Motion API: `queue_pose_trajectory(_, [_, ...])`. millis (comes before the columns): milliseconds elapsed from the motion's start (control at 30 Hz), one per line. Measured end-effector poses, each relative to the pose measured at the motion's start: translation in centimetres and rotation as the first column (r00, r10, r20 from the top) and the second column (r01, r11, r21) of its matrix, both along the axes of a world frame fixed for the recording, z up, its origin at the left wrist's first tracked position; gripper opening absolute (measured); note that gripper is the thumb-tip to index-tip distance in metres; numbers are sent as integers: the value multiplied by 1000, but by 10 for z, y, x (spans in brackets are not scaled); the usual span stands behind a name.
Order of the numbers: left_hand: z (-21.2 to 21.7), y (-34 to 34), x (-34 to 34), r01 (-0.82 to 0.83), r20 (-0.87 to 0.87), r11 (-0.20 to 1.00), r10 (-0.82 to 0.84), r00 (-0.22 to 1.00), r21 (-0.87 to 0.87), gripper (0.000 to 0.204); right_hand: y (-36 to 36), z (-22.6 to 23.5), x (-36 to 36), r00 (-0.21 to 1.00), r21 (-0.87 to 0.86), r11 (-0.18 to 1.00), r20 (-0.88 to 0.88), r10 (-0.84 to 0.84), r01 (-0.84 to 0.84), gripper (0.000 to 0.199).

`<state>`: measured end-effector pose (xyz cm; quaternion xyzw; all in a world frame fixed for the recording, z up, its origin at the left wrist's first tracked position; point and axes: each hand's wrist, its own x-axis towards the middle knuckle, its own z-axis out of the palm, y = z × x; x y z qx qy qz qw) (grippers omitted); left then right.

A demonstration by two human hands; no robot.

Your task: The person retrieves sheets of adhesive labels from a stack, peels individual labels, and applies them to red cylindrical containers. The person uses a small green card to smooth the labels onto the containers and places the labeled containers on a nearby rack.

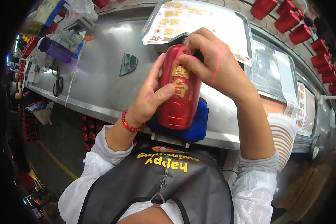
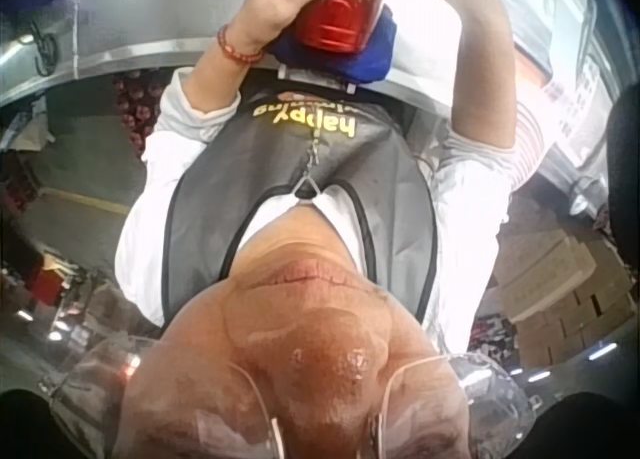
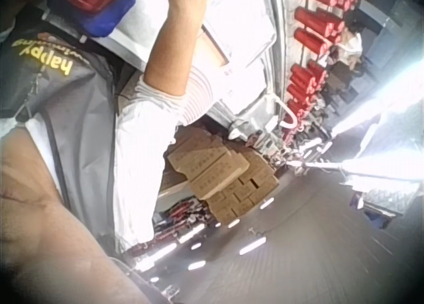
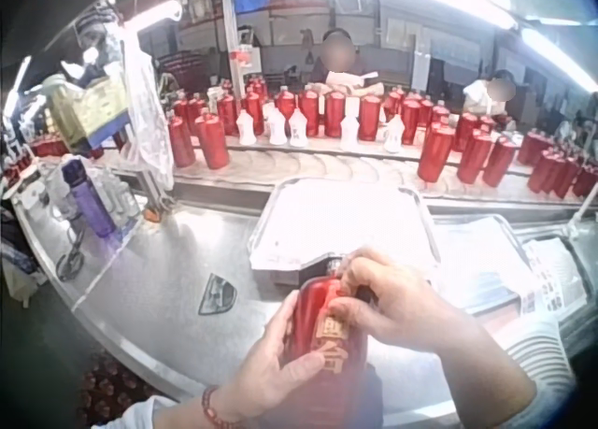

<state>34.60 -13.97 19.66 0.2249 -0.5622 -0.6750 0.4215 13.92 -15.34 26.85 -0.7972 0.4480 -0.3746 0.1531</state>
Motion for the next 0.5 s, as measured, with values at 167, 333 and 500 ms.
queue_pose_trajectory(167, [2, 1, 1, 13, 1, 1000, -13, 1000, 2, 91, 1, 0, 0, 1000, 19, 1000, 3, -3, 3, 22])
queue_pose_trajectory(333, [4, 2, 0, 14, -12, 1000, -14, 1000, 10, 92, 2, 1, 1, 1000, 36, 999, 1, -12, 12, 22])
queue_pose_trajectory(500, [1, -2, 4, 55, 54, 998, -55, 997, 6, 91, 1, 0, 1, 1000, 40, 999, -3, -7, 7, 21])
